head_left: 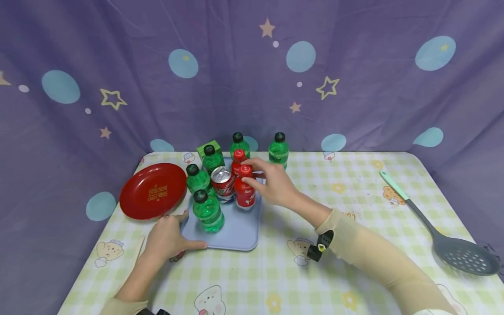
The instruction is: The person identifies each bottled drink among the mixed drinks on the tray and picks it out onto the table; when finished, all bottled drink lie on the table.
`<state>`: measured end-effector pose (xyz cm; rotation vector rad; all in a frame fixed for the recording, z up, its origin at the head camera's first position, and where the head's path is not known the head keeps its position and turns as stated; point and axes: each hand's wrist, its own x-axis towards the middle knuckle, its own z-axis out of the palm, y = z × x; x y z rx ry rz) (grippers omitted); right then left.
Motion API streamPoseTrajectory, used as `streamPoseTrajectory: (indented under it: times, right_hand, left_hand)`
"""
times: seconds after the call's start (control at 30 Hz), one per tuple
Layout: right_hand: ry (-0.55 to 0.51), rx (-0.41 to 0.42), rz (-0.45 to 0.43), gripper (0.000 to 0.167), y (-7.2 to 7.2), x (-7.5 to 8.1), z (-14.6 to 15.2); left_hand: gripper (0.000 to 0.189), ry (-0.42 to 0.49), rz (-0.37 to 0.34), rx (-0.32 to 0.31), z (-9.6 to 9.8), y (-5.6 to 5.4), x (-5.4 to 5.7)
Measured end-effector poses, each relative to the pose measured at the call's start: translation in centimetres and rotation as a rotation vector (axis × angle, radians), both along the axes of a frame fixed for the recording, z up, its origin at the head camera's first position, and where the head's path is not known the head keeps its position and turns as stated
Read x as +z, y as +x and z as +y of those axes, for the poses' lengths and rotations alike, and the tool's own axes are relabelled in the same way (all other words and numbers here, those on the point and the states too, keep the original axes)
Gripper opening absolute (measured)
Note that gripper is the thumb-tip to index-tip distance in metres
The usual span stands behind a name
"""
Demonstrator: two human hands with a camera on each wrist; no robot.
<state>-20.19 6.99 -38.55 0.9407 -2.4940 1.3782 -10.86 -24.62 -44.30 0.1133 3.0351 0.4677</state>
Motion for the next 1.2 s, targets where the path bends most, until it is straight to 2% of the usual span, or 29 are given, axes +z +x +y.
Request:
streamPoseTrajectory:
  times: [0.37, 0.67, 0.87, 1.1, 1.2]
  right_hand:
    - [-0.043, -0.074, 0.099, 0.037, -1.2, 3.0, 3.9]
    - [-0.039, -0.176, 0.167, 0.038, -2.2, 5.0, 8.0]
    - [0.007, -0.248, 0.174, 0.038, -3.0, 5.1, 10.3]
    - [0.053, -0.331, 0.165, 0.037, -4.1, 4.7, 12.5]
    - [0.064, -0.368, 0.136, 0.036, -4.5, 4.6, 13.3]
  left_hand:
    - [0.116, -0.010, 0.013, -0.011, -0.1, -0.1, -0.2]
    - [0.116, -0.009, 0.025, -0.019, -0.1, 0.1, -0.2]
    - [0.118, -0.007, 0.022, -0.024, 0.0, 0.2, 0.1]
    - [0.114, 0.001, 0.017, -0.012, -0.1, 0.0, -0.3]
    - [0.115, 0.002, 0.015, -0.010, -0.1, 0.1, -0.3]
